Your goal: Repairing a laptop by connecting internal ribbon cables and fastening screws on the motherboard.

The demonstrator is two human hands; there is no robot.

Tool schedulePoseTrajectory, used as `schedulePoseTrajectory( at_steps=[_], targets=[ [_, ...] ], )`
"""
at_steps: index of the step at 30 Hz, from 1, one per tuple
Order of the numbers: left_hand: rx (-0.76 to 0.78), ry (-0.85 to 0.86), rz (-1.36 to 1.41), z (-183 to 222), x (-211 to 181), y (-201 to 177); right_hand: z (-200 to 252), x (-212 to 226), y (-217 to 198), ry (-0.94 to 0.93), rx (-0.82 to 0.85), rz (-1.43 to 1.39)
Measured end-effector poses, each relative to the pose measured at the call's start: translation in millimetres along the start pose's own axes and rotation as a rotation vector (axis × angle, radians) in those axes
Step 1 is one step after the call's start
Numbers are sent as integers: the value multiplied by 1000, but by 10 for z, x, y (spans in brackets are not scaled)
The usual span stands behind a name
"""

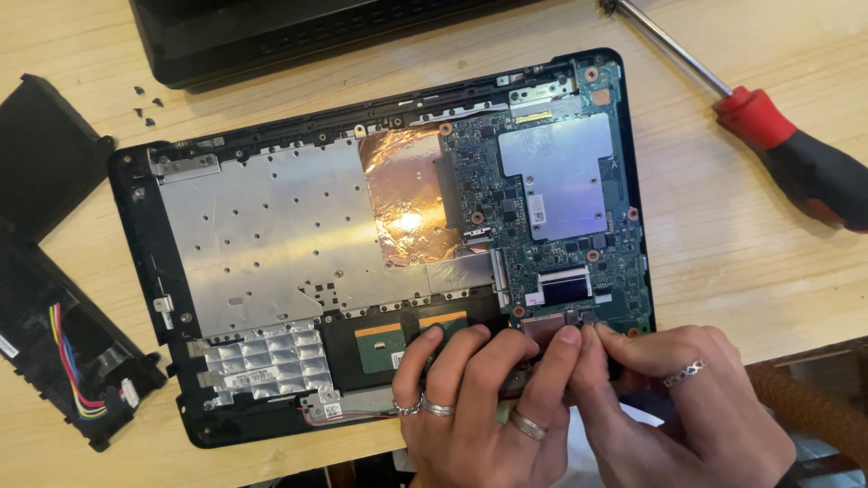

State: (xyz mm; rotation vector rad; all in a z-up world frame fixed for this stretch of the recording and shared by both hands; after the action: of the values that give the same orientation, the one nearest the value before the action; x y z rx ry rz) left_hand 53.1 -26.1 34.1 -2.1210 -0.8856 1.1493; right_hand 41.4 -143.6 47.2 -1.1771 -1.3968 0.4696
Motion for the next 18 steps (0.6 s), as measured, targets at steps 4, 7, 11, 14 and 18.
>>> schedulePoseTrajectory(
  at_steps=[4, 7, 11, 14, 18],
  targets=[
    [-14, 31, -4, -10, 2, -6, -61, -11, 12, -150, 92, -20],
    [-26, 37, 7, -12, 7, -19, -94, 89, -23, -79, 4, 0],
    [-19, 65, 35, -12, 11, -29, -110, 117, -35, -82, -45, -17],
    [3, 69, 71, -18, 7, -44, -89, 69, -39, -77, -38, -29],
    [5, 80, 127, -38, 5, -65, -87, 57, -48, -86, -43, -28]
  ],
)
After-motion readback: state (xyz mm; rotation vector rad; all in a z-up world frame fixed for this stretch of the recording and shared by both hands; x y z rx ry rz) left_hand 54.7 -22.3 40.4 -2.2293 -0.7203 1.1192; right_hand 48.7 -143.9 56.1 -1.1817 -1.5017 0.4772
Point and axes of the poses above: each hand's wrist, its own z-axis away from the middle knuckle, its own y-axis out of the palm, x = y × z, the point moved 7 cm from there along -z, towards the middle knuckle, and after that the axes turned 6 degrees about z, right-handed, at the moved point
